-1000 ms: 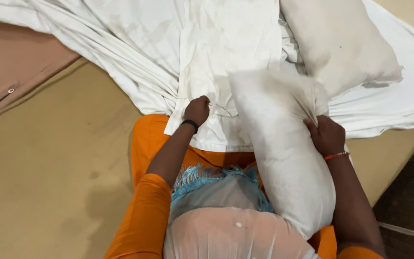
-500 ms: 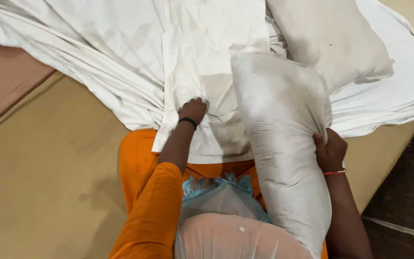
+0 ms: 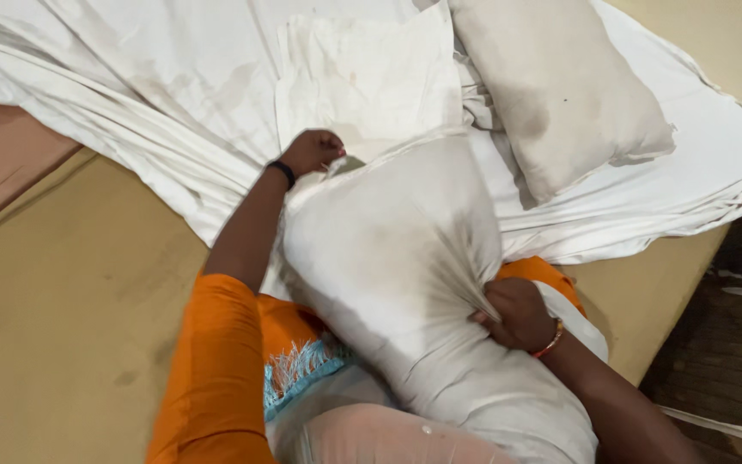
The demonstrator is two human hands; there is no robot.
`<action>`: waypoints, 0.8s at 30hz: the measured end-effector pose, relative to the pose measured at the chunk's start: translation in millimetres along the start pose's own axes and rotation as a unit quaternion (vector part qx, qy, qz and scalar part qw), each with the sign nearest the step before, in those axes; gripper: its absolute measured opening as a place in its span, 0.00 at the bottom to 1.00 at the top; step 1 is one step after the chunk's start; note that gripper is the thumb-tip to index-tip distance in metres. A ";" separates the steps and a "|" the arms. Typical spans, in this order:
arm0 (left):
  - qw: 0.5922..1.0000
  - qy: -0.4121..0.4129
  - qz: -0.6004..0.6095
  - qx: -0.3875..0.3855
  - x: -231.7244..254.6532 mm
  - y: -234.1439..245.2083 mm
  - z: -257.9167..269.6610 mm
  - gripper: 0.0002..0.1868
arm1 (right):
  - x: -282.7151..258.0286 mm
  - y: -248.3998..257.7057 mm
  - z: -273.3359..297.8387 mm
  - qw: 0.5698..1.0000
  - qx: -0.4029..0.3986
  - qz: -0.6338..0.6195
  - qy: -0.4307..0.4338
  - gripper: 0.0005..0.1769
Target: The person sits on the floor and inserts a pillow into a white pillowcase. They align the pillow with the case, push it inside, and then smooth out the fabric to ensure a neat fit.
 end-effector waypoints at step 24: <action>0.837 -0.215 -0.468 0.186 183.7 -59.7 43.7 0.10 | -25.4 -72.4 -54.7 0.967 -0.159 -0.126 0.155 0.22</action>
Point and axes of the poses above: each hand's wrist, its own z-axis away from the middle knuckle, its own y-axis out of the back of the hand, x = y × z, the point moved 8 cm from there along -z, towards the middle knuckle, and after that the axes turned 10 degrees about y, right-handed, at the moved point
